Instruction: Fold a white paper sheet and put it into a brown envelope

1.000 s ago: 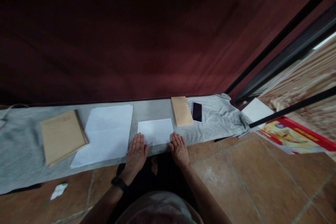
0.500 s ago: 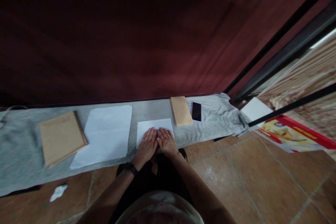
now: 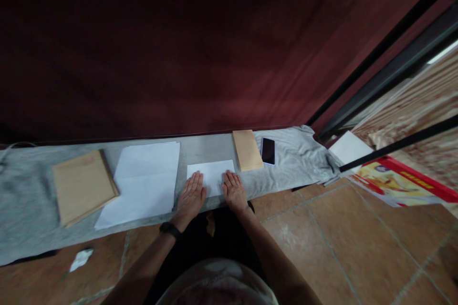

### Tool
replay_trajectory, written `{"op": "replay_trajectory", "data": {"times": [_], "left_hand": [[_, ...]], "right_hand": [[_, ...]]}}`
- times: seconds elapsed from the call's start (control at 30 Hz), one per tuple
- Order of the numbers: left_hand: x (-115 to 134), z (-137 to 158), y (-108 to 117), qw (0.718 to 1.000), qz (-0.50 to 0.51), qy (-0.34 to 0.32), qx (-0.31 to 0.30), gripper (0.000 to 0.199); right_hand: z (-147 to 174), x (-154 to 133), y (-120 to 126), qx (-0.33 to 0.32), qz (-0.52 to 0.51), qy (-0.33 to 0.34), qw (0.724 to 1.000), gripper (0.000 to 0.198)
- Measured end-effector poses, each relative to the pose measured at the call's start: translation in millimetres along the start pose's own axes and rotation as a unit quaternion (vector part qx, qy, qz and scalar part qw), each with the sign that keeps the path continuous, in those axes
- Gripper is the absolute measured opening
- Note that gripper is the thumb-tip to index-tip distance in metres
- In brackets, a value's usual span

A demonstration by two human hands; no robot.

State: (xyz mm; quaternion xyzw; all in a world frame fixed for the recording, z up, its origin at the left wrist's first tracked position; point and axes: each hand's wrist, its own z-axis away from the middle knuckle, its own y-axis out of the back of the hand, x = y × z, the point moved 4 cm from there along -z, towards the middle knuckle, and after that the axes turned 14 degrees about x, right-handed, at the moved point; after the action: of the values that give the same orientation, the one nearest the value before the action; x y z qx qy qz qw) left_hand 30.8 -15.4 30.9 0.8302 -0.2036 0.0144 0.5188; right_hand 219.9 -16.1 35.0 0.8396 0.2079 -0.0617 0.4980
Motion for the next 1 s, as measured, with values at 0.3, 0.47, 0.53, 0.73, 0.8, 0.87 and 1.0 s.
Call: {"op": "replay_trajectory", "data": {"times": [0.3, 0.47, 0.53, 0.73, 0.8, 0.87, 1.0], "left_hand": [[-7, -3, 5, 0.995, -0.025, 0.083, 0.04, 0.063], [5, -16, -1, 0.999, -0.016, 0.049, 0.017, 0.062], [13, -23, -5, 1.0, -0.003, 0.022, -0.004, 0.061], [21, -37, -17, 0.998, 0.004, 0.001, -0.056, 0.058], [18, -39, -18, 0.998, 0.0, 0.001, -0.056, 0.057], [13, -39, -17, 0.999, -0.005, -0.001, -0.052, 0.057], [3, -38, -15, 0.999, -0.021, 0.008, -0.041, 0.059]], "right_hand": [[4, 4, -2, 0.0, 0.02, -0.009, 1.0, 0.047], [1, 2, 1, -0.003, 0.009, -0.015, 1.0, 0.048], [-5, -3, 0, -0.015, 0.002, -0.017, 1.0, 0.048], [-32, -24, -14, -0.043, -0.024, 0.009, 0.999, 0.047], [-38, -28, -20, -0.046, -0.028, 0.017, 0.998, 0.045], [-42, -28, -25, -0.048, -0.026, 0.017, 0.998, 0.044], [-42, -22, -29, -0.042, -0.017, 0.0, 0.999, 0.045]]}}
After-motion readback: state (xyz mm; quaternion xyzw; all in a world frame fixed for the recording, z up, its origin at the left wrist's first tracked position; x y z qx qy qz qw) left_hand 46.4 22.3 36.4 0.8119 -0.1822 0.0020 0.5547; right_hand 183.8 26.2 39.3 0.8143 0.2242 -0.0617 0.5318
